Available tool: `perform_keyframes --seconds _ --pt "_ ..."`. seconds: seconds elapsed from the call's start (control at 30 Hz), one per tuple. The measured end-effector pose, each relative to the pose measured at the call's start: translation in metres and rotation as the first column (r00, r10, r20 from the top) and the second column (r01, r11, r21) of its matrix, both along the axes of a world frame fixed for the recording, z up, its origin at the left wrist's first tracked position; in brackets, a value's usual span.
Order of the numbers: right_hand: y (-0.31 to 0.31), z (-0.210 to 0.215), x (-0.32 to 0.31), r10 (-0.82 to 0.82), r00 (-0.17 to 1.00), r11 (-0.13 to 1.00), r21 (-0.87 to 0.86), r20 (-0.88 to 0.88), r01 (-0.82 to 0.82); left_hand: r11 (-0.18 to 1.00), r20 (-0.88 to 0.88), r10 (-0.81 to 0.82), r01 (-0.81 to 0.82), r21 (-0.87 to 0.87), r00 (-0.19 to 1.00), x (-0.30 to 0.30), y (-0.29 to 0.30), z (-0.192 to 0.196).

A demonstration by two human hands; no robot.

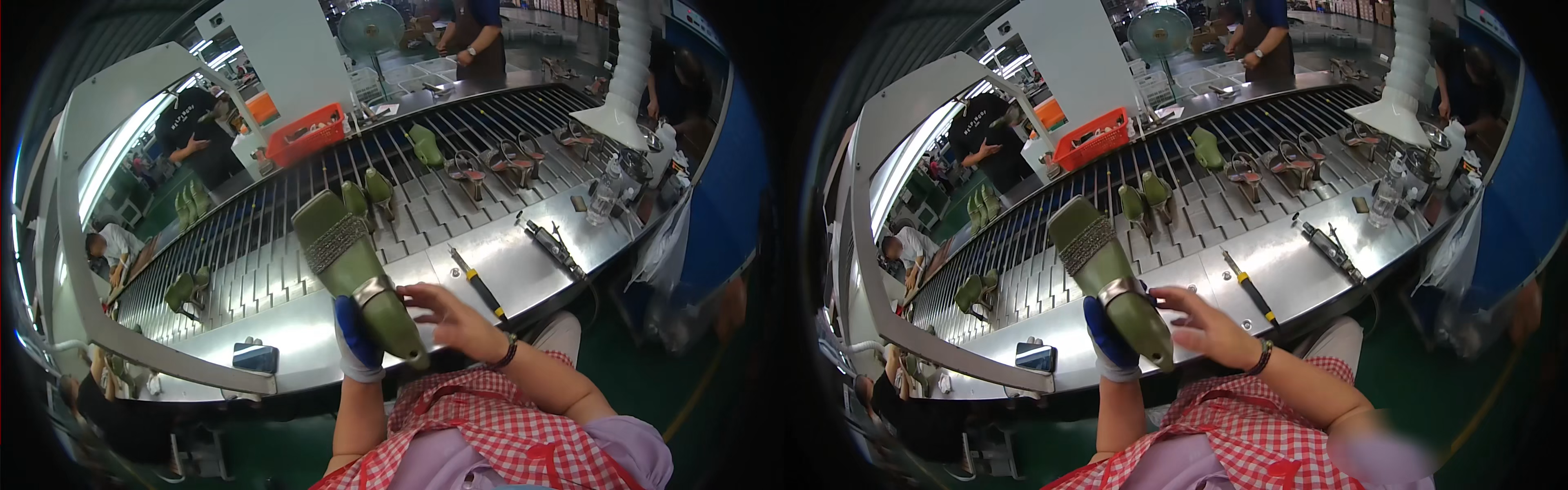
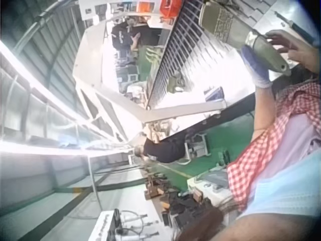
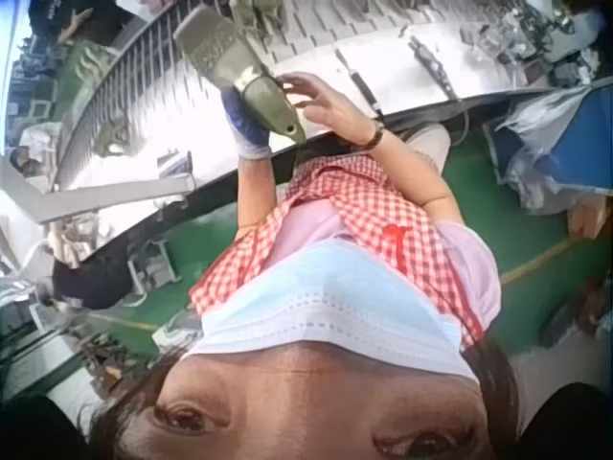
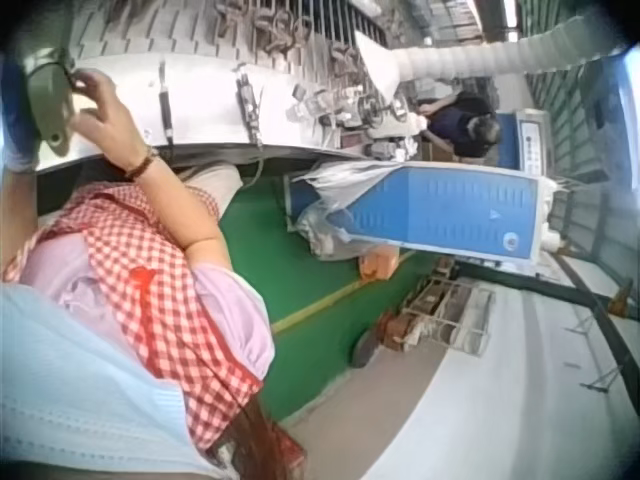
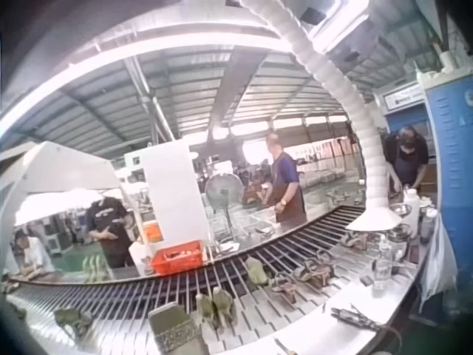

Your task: The person assembles green high-heeled shoes on a factory conveyor belt. They pick up shoe components, use a yellow-handled screwdriver to tighten screws on the heel, and attach decorative straps. The person handles the shoes one at a time, inspecting them before placing them back on the moving belt.

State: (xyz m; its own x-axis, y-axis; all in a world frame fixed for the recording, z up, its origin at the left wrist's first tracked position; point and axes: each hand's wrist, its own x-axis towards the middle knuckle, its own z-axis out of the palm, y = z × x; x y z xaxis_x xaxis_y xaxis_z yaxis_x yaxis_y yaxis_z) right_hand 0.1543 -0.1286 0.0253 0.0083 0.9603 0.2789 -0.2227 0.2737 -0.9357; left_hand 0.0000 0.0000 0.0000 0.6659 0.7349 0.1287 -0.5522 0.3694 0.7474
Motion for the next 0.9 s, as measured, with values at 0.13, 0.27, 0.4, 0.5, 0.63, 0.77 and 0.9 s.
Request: perform_keyframes --seconds 0.13,0.27,0.4,0.5,0.63,0.77,0.9 --pt "0.01 -0.009 -0.026 -0.342 0.932 0.94 0.056 0.117 0.338 0.704 -0.167 0.444 -0.228 0.673 0.88 0.013 -0.002 0.06" --pt "0.013 -0.018 -0.027 -0.284 0.902 0.956 -0.032 -0.325 0.29 0.316 -0.074 0.742 -0.251 0.915 0.666 0.007 0.001 0.081" --pt "0.021 -0.015 -0.028 -0.204 0.855 0.962 0.063 -0.478 0.265 0.84 0.078 0.449 -0.451 0.304 0.89 0.009 0.018 0.04" --pt "0.018 -0.018 -0.028 -0.277 0.888 0.946 0.06 -0.367 0.319 0.961 0.402 -0.087 0.183 -0.208 0.912 0.02 0.011 0.042" --pt "0.014 -0.005 -0.027 -0.371 0.913 0.928 -0.091 -0.167 0.36 0.948 0.29 0.12 -0.023 -0.317 0.949 0.018 0.011 0.034" --pt "0.012 -0.004 -0.036 -0.376 0.923 0.923 -0.113 -0.075 0.367 0.903 0.061 0.38 -0.356 -0.239 0.923 0.023 0.011 0.026" --pt "0.007 -0.005 -0.042 -0.4 0.916 0.913 -0.094 -0.029 0.396 0.916 0.299 0.27 -0.148 -0.374 0.915 0.012 0.01 0.028"
